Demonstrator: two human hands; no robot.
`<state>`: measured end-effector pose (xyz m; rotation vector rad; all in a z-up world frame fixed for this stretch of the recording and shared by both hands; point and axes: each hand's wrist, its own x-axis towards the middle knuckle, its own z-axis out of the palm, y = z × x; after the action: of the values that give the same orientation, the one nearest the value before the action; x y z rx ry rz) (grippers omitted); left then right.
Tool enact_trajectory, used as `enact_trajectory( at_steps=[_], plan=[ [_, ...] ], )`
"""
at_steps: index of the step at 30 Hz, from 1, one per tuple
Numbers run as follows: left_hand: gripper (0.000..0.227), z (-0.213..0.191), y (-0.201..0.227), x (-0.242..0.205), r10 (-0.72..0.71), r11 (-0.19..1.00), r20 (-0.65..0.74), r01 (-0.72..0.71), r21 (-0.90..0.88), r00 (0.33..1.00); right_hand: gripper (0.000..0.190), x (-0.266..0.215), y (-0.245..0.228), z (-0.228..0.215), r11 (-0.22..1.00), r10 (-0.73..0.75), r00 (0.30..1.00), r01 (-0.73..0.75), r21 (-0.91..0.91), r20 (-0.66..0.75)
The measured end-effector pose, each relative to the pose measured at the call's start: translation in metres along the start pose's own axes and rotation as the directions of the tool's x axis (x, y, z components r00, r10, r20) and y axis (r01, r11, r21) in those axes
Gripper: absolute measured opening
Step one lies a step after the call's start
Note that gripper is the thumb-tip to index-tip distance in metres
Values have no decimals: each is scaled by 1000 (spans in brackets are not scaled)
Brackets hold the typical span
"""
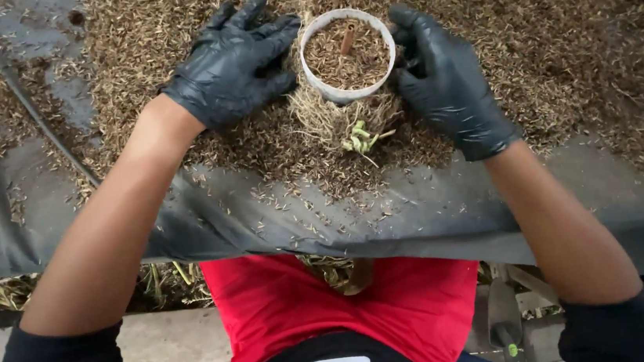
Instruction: Arranging fibrous plant material around a small white container on a table covered in substrate to create a base or nest.
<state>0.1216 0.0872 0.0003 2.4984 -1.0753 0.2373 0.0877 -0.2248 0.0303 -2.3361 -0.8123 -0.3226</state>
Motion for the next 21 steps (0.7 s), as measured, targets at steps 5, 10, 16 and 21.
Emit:
enact_trajectory(
  at_steps=[5,10,16,21],
  plan=[
    [62,1,2,2,18,997,-16,-16,73,1000,35,8,-19,-4,994,-97,995,96,46,36],
    [37,-15,22,-7,165,986,-285,-156,55,944,44,-8,-9,-11,997,-72,997,72,30,-13],
    [63,13,0,-4,-2,996,-104,10,85,995,35,-7,3,-4,954,-231,972,216,-209,-51],
    [49,22,-4,-2,89,984,-132,-66,168,987,27,-5,24,-6,848,-373,925,373,-377,76]
  ],
)
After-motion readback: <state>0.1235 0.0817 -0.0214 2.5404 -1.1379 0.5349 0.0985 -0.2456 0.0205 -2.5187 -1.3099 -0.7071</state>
